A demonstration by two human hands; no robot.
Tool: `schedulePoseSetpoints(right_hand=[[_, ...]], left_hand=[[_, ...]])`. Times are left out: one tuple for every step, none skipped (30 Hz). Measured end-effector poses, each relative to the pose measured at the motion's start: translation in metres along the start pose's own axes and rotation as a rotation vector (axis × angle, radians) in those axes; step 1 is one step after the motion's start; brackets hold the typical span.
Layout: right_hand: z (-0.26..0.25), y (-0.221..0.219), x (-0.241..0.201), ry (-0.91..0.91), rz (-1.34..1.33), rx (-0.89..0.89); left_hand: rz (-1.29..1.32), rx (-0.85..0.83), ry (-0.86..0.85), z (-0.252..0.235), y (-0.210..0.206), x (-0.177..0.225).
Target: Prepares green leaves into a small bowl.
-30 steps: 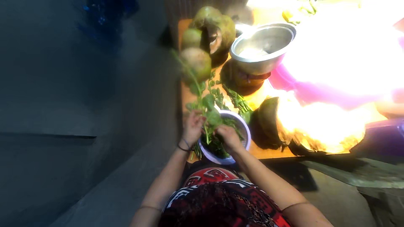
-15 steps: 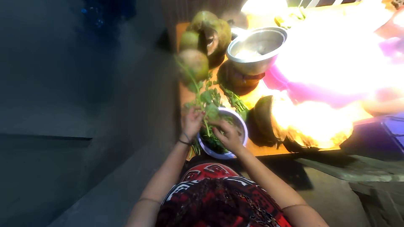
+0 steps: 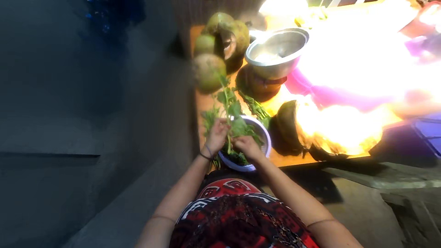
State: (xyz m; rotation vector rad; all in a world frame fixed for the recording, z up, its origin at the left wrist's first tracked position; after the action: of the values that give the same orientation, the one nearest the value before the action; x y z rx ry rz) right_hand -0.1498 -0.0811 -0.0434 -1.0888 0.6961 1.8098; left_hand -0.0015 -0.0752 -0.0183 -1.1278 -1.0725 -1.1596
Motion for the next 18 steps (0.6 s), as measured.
schedulePoseSetpoints(right_hand=[[-0.003,-0.001,0.002,-0.073,-0.106,0.042],[-0.006,0.000,0.004,-0.096,-0.194,0.089],[-0.007,0.003,0.003,-0.099,-0.244,0.142],[-0.008,0.006,0.000,-0.085,-0.231,0.191],[-0.008,0.010,-0.004,-0.061,-0.145,0.227],[-0.008,0.014,-0.006,-0.050,-0.004,0.248],[-0.009,0.018,-0.006,-0.036,0.154,0.258],[-0.010,0.023,-0.005,-0.012,0.280,0.242],[-0.011,0.025,-0.004,0.030,0.340,0.244],[-0.010,0.026,-0.003,0.079,0.337,0.276],[-0.007,0.024,-0.004,0.149,0.291,0.321],[-0.003,0.022,-0.004,0.256,0.242,0.360],[0.000,0.019,-0.004,0.393,0.232,0.380],[0.003,0.015,-0.004,0.536,0.268,0.377],[0.006,0.011,-0.005,0.658,0.352,0.367],[0.008,0.006,-0.006,0.738,0.463,0.361],[0.011,0.002,-0.006,0.776,0.578,0.365],[0.012,-0.001,-0.005,0.782,0.672,0.375]], left_hand=[[-0.009,-0.007,-0.001,0.001,0.000,0.001],[-0.009,-0.013,0.006,0.002,0.001,0.002],[0.002,-0.013,0.017,0.004,0.001,0.003],[0.020,-0.007,0.029,0.006,0.001,0.004],[0.026,0.000,0.040,0.008,0.001,0.004],[0.023,0.016,0.046,0.008,0.003,0.003],[0.013,0.028,0.046,0.008,0.004,0.002],[-0.006,0.039,0.042,0.008,0.006,0.000],[-0.029,0.045,0.043,0.008,0.007,-0.002],[-0.053,0.046,0.042,0.008,0.009,-0.004],[-0.076,0.046,0.041,0.008,0.010,-0.007],[-0.093,0.046,0.046,0.008,0.010,-0.008],[-0.108,0.042,0.064,0.009,0.010,-0.008],[-0.126,0.039,0.081,0.009,0.010,-0.007],[-0.144,0.037,0.086,0.009,0.009,-0.007],[-0.158,0.039,0.091,0.010,0.009,-0.008],[-0.176,0.043,0.088,0.010,0.009,-0.008],[-0.183,0.049,0.085,0.011,0.009,-0.007]])
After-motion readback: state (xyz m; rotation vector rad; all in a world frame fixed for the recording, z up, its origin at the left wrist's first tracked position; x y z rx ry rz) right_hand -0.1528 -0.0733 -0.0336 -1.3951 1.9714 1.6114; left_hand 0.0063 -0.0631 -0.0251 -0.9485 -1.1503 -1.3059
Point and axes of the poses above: each hand's wrist, its own z-axis away from the middle knuckle, its own y-axis out of the back of the hand, x = y × z, the point moved 3 cm from there along -z, towards the middle knuckle, and after that the axes turned 8 degrees about -y, right-handed, at the moved point
